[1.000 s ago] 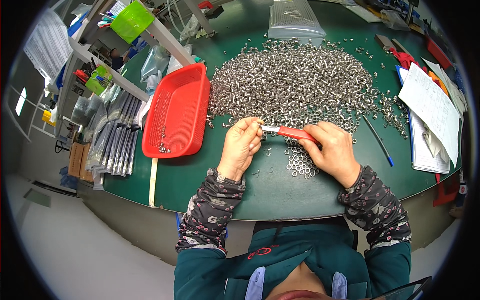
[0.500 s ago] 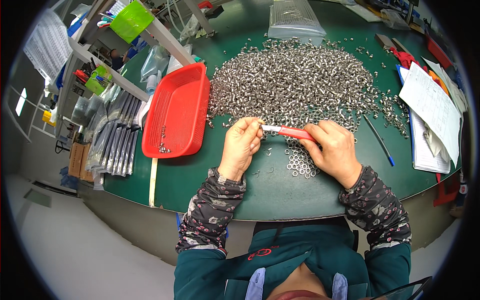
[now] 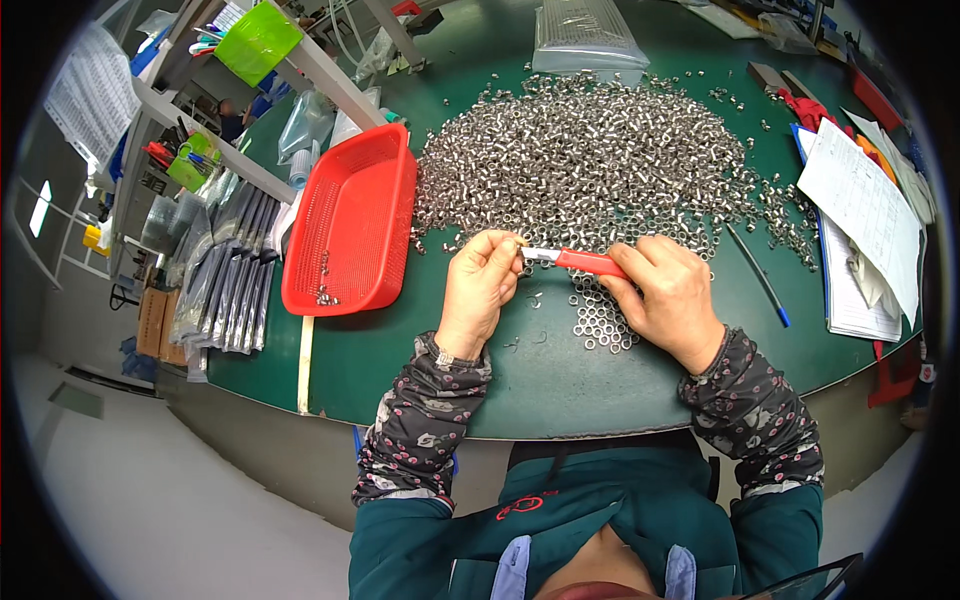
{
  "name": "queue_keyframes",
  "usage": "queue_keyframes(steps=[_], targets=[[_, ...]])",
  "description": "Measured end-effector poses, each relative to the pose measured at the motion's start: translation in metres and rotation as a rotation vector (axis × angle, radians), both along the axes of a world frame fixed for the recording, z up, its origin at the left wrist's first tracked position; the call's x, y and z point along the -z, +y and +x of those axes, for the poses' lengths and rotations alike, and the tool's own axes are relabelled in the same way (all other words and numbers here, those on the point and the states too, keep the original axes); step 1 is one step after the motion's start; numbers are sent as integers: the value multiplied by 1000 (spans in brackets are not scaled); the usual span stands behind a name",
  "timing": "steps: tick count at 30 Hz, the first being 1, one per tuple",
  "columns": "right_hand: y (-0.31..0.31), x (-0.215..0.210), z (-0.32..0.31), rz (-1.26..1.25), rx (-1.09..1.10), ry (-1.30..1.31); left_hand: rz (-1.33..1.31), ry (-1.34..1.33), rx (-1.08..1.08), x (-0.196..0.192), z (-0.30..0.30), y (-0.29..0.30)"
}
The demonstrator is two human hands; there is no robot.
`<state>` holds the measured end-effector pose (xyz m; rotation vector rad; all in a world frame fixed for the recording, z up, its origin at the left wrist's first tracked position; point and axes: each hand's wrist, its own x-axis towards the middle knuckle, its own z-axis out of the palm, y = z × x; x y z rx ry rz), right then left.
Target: Using pliers to assemble small metal ring components at a factory workbench.
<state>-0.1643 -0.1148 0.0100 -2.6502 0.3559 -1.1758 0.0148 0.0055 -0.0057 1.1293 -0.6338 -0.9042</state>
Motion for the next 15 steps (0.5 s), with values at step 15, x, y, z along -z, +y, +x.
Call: queue_keyframes(steps=[15], targets=[[0,0,-1,-33,11,29,9,-77,-1,3,1,-1]])
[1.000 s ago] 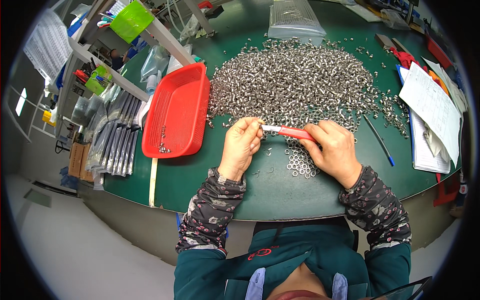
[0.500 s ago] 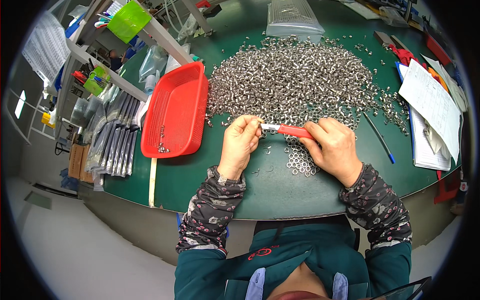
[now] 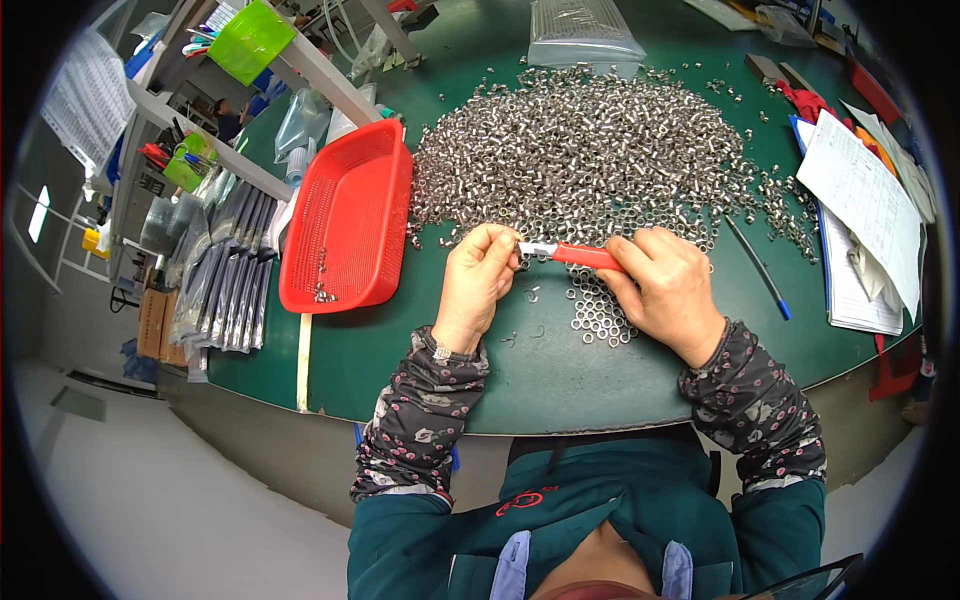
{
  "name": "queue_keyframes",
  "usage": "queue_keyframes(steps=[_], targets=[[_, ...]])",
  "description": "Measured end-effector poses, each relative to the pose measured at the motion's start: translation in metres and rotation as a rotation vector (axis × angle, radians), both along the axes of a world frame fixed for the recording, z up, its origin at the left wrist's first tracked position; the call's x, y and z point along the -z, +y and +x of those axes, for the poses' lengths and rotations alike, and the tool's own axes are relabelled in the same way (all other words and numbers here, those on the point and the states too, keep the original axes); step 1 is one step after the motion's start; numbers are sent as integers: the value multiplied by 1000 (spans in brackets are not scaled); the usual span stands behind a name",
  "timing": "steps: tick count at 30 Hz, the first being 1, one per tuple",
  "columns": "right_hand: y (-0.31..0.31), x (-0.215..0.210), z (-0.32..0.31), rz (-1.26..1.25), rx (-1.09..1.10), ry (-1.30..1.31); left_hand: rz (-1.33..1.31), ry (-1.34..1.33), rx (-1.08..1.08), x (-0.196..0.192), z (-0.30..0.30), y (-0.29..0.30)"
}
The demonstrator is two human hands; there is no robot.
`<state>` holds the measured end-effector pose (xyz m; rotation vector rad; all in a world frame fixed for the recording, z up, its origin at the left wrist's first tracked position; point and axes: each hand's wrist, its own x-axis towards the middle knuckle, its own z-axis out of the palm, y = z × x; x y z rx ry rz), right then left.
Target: Using pliers to assemble small metal ring components at a factory workbench.
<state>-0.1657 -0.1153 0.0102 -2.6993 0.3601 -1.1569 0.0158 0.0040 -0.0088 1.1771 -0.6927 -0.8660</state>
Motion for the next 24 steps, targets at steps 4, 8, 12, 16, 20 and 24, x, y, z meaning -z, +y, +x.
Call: queue_keyframes(steps=[4,8,12,16,20,24], targets=[[-1,0,0,-12,-5,-11,-3,2,2,1,0,0],[-1,1,0,1,-8,-2,15,12,4,1,0,-1],[0,2,0,-26,9,11,22,29,8,1,1,0],[-1,2,0,-26,5,0,51,30,3,-1,0,-1],[-1,1,-1,-6,-14,0,55,34,21,-1,1,0],[-2,0,0,39,-32,0,62,78,35,-1,1,0]])
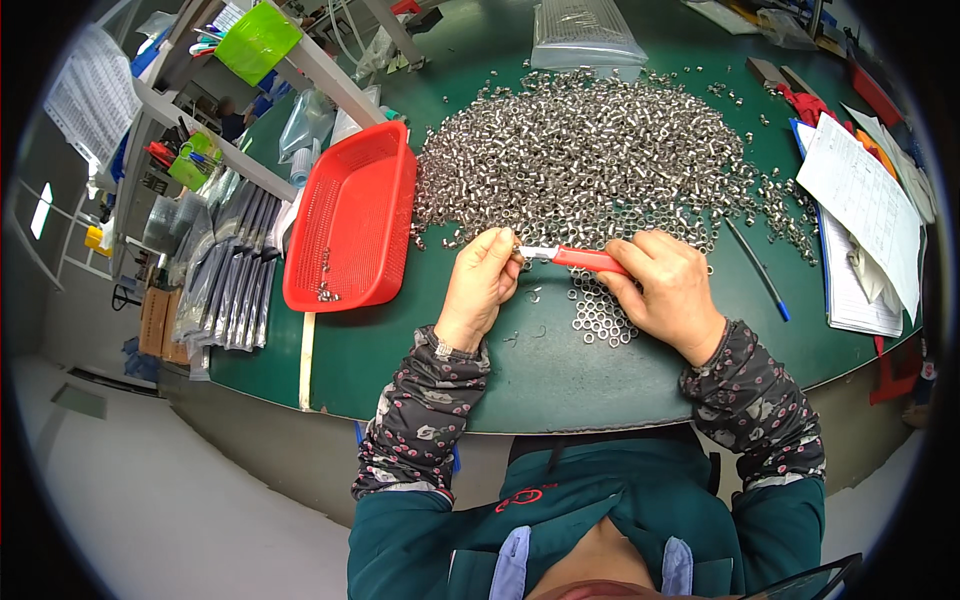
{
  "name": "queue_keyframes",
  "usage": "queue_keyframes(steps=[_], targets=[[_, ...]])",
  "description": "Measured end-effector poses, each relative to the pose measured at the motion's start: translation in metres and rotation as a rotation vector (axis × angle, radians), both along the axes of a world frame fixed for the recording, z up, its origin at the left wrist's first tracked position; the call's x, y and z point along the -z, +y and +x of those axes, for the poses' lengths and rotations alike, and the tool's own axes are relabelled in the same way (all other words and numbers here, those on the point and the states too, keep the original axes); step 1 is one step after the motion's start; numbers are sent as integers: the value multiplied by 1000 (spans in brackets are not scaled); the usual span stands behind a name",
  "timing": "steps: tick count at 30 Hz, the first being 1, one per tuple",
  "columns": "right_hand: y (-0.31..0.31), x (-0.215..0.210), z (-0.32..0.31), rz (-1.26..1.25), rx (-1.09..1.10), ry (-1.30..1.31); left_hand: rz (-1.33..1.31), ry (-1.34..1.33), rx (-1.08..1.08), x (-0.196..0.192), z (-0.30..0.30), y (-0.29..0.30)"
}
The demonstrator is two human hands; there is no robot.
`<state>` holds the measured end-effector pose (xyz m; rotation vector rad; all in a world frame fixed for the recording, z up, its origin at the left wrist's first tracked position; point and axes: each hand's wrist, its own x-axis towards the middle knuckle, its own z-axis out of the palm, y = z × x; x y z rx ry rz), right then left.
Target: Using pliers to assemble small metal ring components at a factory workbench.
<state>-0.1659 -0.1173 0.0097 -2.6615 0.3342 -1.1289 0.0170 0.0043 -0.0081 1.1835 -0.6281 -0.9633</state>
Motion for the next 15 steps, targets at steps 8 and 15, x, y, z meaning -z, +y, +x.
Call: queue_keyframes(steps=[8,15], targets=[[0,4,-1,339,-66,17,-30,50,18,3,3,0],[0,8,0,404,-82,65,0,43,17,0,-1,0]])
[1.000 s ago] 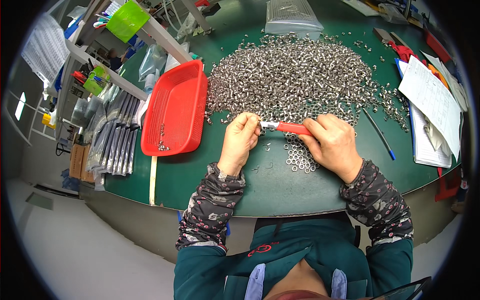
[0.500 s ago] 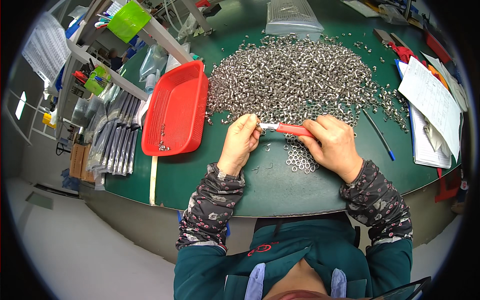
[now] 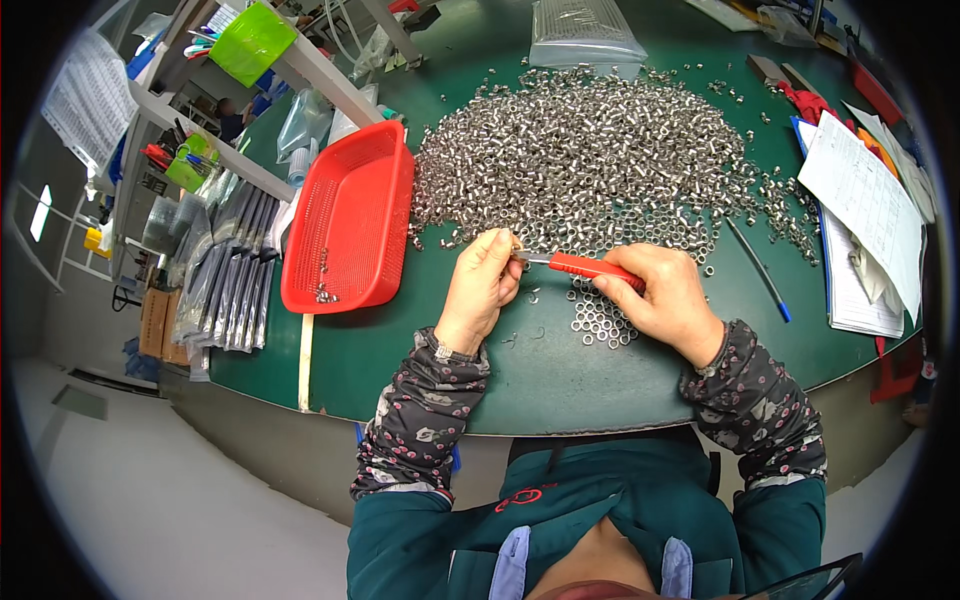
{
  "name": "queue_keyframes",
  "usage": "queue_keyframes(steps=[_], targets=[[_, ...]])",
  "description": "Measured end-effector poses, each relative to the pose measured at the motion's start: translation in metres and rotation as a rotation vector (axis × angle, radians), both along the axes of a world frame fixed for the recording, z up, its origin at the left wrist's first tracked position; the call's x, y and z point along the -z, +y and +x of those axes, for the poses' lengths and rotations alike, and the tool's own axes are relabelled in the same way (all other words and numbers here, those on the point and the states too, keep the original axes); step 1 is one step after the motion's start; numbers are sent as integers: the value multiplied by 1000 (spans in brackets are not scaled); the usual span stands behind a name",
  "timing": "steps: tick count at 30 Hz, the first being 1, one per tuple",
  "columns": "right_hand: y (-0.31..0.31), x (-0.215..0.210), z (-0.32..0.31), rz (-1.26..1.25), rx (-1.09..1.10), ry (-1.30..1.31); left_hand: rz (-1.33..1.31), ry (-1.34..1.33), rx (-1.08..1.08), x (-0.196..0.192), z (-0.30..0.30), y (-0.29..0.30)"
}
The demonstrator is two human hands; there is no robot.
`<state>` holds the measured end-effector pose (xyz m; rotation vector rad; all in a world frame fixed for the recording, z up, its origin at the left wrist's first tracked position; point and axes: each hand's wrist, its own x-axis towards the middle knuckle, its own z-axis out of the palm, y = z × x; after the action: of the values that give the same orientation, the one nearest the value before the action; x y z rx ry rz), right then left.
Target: Using pliers to assemble small metal ring components at a factory workbench.
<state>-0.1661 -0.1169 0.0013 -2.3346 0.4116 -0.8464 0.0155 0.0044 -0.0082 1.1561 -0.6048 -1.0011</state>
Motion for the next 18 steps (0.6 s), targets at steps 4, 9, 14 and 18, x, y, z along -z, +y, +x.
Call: queue_keyframes(steps=[4,9,14,18], targets=[[-2,-3,-1,31,-5,56,27,-12,9,0,-1,-2],[0,-5,-2,-56,6,67,34,1,44,1,-2,-1],[0,-5,-2,-104,8,42,62,2,41,-3,-4,-2],[0,-3,-2,-153,13,19,73,37,62,-4,-3,-2]])
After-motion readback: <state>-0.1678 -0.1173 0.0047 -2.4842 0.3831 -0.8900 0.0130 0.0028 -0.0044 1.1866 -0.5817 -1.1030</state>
